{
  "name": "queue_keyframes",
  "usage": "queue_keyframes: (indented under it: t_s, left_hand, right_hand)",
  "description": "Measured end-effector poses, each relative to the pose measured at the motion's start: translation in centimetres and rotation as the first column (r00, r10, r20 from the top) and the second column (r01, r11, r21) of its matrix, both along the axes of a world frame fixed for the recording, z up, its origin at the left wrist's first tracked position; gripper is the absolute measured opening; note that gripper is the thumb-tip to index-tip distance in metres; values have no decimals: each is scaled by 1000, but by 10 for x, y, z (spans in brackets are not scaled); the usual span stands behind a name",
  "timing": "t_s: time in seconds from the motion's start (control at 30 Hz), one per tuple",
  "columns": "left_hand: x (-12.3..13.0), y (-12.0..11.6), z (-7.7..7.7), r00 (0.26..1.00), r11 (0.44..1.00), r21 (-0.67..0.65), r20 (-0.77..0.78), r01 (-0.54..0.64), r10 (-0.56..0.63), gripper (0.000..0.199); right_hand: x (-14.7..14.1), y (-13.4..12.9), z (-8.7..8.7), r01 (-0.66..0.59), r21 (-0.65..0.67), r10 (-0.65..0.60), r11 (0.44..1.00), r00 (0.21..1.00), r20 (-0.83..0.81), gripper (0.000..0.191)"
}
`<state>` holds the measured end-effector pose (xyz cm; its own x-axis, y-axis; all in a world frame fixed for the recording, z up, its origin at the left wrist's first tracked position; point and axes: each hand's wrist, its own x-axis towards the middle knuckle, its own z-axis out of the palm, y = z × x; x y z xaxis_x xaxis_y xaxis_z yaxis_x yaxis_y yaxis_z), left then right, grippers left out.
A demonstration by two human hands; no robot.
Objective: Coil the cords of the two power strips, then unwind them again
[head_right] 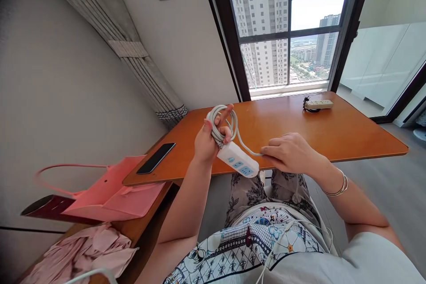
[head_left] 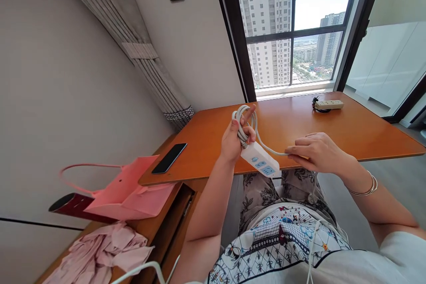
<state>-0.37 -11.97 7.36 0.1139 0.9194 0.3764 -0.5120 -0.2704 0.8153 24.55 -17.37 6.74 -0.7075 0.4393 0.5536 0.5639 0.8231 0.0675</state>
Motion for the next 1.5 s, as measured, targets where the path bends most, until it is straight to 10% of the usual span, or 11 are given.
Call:
queue_keyframes:
  t_s: [0.37,0.7,0.83,1.1,1.5]
  left_hand:
    - [16,-7,-24,914,936,-103,-201,338,-352,55]
    - [16,-7,-28,755,798,-89,-274,596,-595,57]
    - [18,-7,-30,728,759,-106,-227,642,-647,49]
    - [14,-9,-33,804,803,-114,-51,585,-593,44]
    - [18,-10,-26,836,801,-285,6,527,-549,43]
  right_hand:
    - [-30,13,25,-219,-77,198,973,956,-216,33]
    - [-40,48,23,-82,-287,-59,954,891,-451,35]
    - [-43,60,13,-251,-525,-52,814,868,-495,39]
    - [-43,71,-16,-691,-665,-119,282,663,-740,54]
    - [-56,60,-23,-767,-584,-358,267,483,-799,53]
